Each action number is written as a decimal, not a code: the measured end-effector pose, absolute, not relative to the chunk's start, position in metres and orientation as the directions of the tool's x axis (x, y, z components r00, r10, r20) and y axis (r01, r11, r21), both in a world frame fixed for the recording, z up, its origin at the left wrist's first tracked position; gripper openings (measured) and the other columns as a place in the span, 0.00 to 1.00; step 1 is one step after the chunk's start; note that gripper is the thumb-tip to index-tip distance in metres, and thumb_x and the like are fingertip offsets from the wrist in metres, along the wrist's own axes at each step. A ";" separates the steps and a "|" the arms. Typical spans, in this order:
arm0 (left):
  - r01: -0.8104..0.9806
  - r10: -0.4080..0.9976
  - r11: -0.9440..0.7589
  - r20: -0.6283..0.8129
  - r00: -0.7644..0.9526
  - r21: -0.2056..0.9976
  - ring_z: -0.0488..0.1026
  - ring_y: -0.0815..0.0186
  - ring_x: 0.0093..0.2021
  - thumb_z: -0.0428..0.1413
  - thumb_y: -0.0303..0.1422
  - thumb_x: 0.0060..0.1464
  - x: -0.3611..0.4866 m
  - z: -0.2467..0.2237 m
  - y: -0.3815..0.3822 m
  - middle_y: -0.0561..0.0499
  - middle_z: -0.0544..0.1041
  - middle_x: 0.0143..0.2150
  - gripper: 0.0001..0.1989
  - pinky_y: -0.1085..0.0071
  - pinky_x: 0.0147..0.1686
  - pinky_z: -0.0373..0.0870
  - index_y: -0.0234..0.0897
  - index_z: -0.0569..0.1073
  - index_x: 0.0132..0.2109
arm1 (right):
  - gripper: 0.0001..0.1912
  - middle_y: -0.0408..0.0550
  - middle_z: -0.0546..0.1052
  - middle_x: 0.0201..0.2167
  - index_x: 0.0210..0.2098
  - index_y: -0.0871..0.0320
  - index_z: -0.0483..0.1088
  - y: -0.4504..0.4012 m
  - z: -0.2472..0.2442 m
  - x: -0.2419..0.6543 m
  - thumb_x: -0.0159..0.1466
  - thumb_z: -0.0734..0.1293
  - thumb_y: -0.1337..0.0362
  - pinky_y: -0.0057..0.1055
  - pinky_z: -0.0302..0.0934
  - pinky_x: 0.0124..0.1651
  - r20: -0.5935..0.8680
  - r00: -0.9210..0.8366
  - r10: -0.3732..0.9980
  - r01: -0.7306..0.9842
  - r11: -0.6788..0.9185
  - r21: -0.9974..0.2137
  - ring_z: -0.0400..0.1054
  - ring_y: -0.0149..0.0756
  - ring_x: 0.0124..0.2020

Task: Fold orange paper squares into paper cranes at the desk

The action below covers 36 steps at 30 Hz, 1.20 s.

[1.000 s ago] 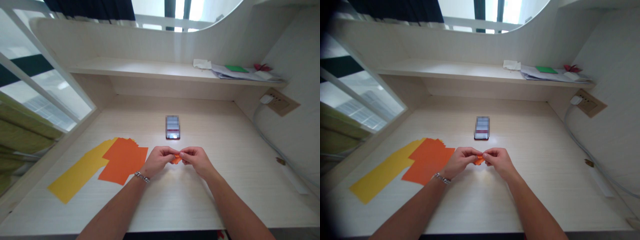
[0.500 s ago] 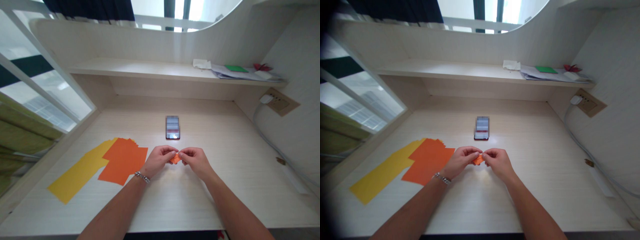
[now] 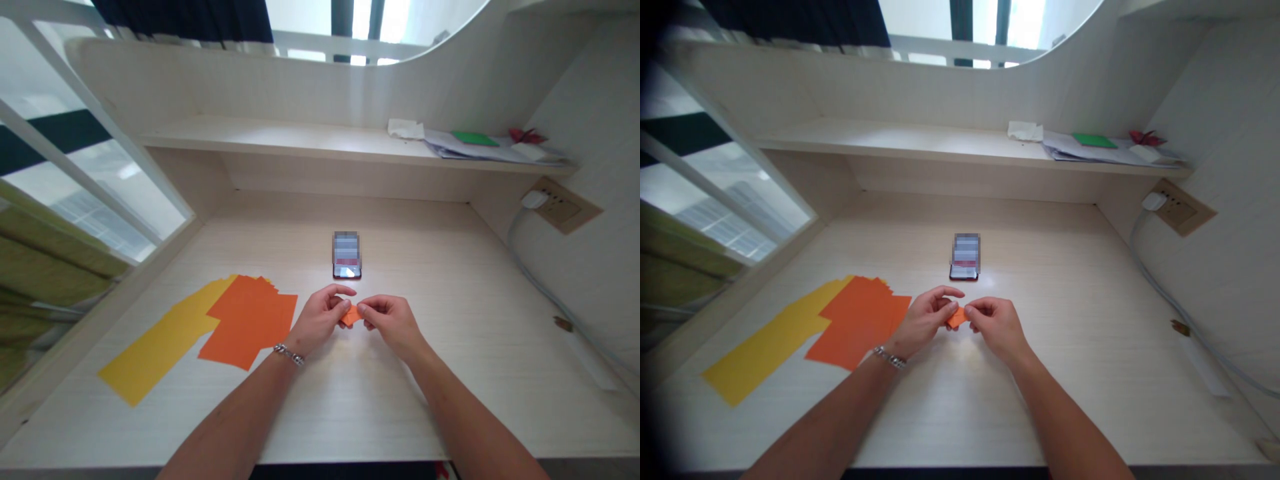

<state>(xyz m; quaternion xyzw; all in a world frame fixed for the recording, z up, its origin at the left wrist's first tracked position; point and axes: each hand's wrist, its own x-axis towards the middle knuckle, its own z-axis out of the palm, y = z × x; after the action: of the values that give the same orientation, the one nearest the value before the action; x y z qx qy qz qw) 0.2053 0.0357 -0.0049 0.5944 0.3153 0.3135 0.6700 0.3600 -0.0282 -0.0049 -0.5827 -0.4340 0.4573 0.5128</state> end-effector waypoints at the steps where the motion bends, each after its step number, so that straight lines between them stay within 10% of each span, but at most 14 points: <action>1: -0.048 0.802 0.085 -0.040 0.596 0.995 0.70 0.71 0.24 0.56 0.34 0.53 0.206 -0.004 0.035 0.53 0.72 0.25 0.14 0.75 0.24 0.69 0.32 0.70 0.46 | 0.09 0.46 0.74 0.20 0.29 0.62 0.76 -0.028 -0.005 0.360 0.54 0.68 0.61 0.27 0.59 0.24 -0.084 0.206 0.975 0.032 -0.092 -0.995 0.64 0.30 0.20; 14: -0.096 0.803 0.119 -0.039 0.595 0.988 0.70 0.69 0.26 0.61 0.34 0.48 0.209 -0.008 0.035 0.49 0.74 0.26 0.13 0.73 0.27 0.67 0.29 0.73 0.39 | 0.09 0.47 0.75 0.20 0.27 0.61 0.75 -0.029 -0.006 0.358 0.56 0.68 0.61 0.28 0.61 0.25 -0.019 0.228 0.973 0.114 -0.046 -0.992 0.65 0.31 0.20; 28: -0.128 0.884 0.001 0.059 0.464 0.992 0.70 0.70 0.26 0.60 0.29 0.48 0.206 -0.003 0.032 0.53 0.74 0.26 0.11 0.74 0.28 0.67 0.33 0.70 0.40 | 0.17 0.47 0.78 0.26 0.38 0.59 0.70 -0.026 -0.001 0.369 0.53 0.71 0.56 0.32 0.69 0.32 -0.159 0.211 0.965 -0.271 -0.099 -0.957 0.72 0.33 0.26; 36: -0.101 0.886 0.002 0.045 0.462 0.995 0.71 0.70 0.27 0.60 0.29 0.48 0.207 -0.003 0.031 0.53 0.73 0.26 0.10 0.74 0.29 0.67 0.33 0.70 0.39 | 0.16 0.48 0.76 0.24 0.27 0.61 0.71 -0.025 -0.007 0.367 0.55 0.69 0.52 0.26 0.63 0.26 -0.175 0.141 0.974 -0.112 -0.160 -0.981 0.67 0.29 0.22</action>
<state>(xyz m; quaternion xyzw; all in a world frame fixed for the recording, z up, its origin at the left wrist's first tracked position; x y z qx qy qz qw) 0.2070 0.0307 -0.0030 0.5850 0.3354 0.3959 0.6233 0.3669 -0.0250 -0.0070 -0.5510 -0.3913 0.5258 0.5165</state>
